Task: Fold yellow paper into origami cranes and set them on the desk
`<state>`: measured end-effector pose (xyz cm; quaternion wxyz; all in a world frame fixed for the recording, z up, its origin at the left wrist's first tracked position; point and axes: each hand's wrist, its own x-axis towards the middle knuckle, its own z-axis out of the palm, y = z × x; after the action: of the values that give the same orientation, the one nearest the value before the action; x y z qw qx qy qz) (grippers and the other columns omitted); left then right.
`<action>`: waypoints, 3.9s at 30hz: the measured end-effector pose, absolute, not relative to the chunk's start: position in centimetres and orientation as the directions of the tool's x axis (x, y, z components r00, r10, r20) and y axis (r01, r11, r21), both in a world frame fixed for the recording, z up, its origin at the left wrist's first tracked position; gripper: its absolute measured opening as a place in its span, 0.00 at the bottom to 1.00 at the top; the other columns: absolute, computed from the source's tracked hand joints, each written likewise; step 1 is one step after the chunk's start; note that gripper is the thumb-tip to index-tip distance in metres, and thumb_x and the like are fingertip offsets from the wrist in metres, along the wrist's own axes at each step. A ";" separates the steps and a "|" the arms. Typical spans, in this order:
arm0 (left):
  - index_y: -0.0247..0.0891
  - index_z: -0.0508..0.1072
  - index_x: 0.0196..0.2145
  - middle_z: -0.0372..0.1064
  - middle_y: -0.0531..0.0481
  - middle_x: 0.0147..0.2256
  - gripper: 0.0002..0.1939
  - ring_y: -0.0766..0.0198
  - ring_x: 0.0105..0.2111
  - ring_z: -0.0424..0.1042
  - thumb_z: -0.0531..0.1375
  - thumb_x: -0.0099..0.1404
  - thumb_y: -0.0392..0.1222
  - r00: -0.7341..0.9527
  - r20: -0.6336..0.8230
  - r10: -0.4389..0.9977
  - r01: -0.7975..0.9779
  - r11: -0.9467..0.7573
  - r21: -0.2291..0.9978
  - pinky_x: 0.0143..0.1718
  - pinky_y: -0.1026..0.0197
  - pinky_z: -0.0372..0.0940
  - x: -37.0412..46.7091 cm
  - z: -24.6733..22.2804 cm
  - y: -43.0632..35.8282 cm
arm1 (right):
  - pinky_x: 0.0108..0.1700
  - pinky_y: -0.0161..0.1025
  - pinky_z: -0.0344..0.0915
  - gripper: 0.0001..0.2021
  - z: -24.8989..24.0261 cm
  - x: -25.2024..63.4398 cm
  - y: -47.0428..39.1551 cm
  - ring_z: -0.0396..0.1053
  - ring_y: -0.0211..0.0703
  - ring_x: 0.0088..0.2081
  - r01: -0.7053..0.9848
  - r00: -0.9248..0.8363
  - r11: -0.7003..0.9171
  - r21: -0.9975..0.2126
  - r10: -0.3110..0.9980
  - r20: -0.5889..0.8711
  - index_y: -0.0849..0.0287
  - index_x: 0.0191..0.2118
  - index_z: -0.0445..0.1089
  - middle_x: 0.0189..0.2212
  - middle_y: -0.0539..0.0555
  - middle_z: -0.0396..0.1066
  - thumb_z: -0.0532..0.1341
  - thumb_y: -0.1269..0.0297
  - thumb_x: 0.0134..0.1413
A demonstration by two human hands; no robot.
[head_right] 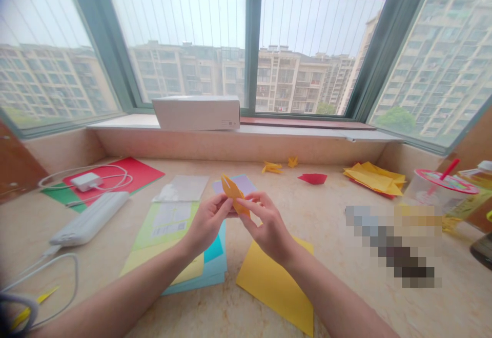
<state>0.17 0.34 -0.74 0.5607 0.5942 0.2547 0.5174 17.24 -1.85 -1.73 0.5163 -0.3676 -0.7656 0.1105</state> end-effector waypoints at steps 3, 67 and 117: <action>0.32 0.76 0.40 0.77 0.43 0.40 0.13 0.55 0.39 0.77 0.60 0.67 0.46 0.311 0.318 0.896 -0.269 -0.238 0.933 0.44 0.51 0.73 0.1 -0.5 0.4 | 0.50 0.48 0.69 0.16 -1.5 17.3 -2.0 0.70 0.46 0.45 0.454 -0.200 0.701 -0.550 0.682 0.704 0.49 0.53 0.72 0.45 0.56 0.67 0.60 0.67 0.61; 0.31 0.76 0.34 0.78 0.43 0.33 0.11 0.59 0.33 0.76 0.66 0.61 0.44 0.323 0.271 0.907 -0.192 -0.218 0.957 0.39 0.57 0.71 0.2 0.1 -0.1 | 0.34 0.40 0.68 0.14 -1.5 17.0 -1.5 0.73 0.43 0.30 0.073 0.024 0.322 -0.944 0.945 0.325 0.60 0.35 0.75 0.29 0.54 0.77 0.68 0.53 0.50; 0.38 0.76 0.49 0.75 0.43 0.48 0.16 0.53 0.49 0.73 0.62 0.65 0.44 0.533 0.377 0.757 -0.028 -0.430 0.902 0.51 0.52 0.67 -0.3 -0.2 0.5 | 0.34 0.37 0.61 0.16 -0.8 17.4 -0.8 0.67 0.37 0.28 -0.235 -0.082 0.193 -0.953 0.973 0.217 0.56 0.38 0.70 0.26 0.47 0.71 0.72 0.57 0.45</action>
<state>-0.30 0.49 -0.22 0.4731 0.7368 0.2474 0.4149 17.42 -0.84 -0.80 0.5753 -0.3581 -0.5154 0.5246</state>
